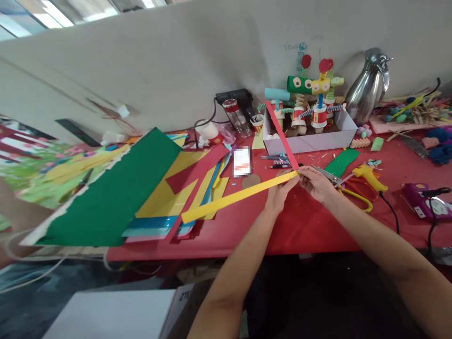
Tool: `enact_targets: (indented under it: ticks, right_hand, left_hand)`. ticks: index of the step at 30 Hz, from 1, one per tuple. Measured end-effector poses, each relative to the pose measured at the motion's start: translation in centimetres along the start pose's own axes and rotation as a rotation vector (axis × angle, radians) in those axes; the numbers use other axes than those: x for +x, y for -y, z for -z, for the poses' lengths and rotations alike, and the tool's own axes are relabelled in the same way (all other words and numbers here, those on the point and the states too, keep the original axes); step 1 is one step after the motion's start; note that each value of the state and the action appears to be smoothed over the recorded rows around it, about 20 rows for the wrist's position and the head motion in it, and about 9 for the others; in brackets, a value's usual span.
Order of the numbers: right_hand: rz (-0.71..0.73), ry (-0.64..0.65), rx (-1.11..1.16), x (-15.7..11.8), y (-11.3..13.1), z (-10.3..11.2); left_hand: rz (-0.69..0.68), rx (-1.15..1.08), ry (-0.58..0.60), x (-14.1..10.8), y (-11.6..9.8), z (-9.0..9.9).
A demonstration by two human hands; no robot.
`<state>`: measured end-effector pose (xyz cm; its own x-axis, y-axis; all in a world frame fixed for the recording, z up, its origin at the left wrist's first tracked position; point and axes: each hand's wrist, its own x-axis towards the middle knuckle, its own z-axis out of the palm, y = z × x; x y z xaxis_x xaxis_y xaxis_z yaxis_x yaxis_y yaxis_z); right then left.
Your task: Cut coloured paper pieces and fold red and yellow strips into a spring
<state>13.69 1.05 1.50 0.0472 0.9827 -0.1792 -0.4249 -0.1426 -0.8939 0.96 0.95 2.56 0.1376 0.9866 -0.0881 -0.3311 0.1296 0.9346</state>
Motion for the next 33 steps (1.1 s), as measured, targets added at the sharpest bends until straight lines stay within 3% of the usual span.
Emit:
enact_targets:
  ticks: [3,8,15,24,33]
  right_hand:
    - [-0.073,-0.041,0.076,-0.3,-0.1,-0.4]
    - [-0.103,-0.023,-0.009,-0.3,0.4,-0.4]
    - [-0.105,-0.024,-0.021,-0.2,0.5,-0.2]
    - [-0.091,0.006,-0.039,-0.2,0.4,-0.1]
    - [-0.122,-0.027,-0.013,-0.2,0.5,-0.4]
  left_hand:
    - [-0.009,0.01,-0.136,-0.1,0.1,0.3]
    - [0.113,-0.02,-0.205,1.0,0.4,1.3]
    - [0.267,-0.072,-0.097,1.6,-0.4,1.7]
    - [0.358,-0.129,-0.11,1.8,-0.8,1.8]
    - [0.287,-0.134,-0.14,1.6,-0.6,1.6]
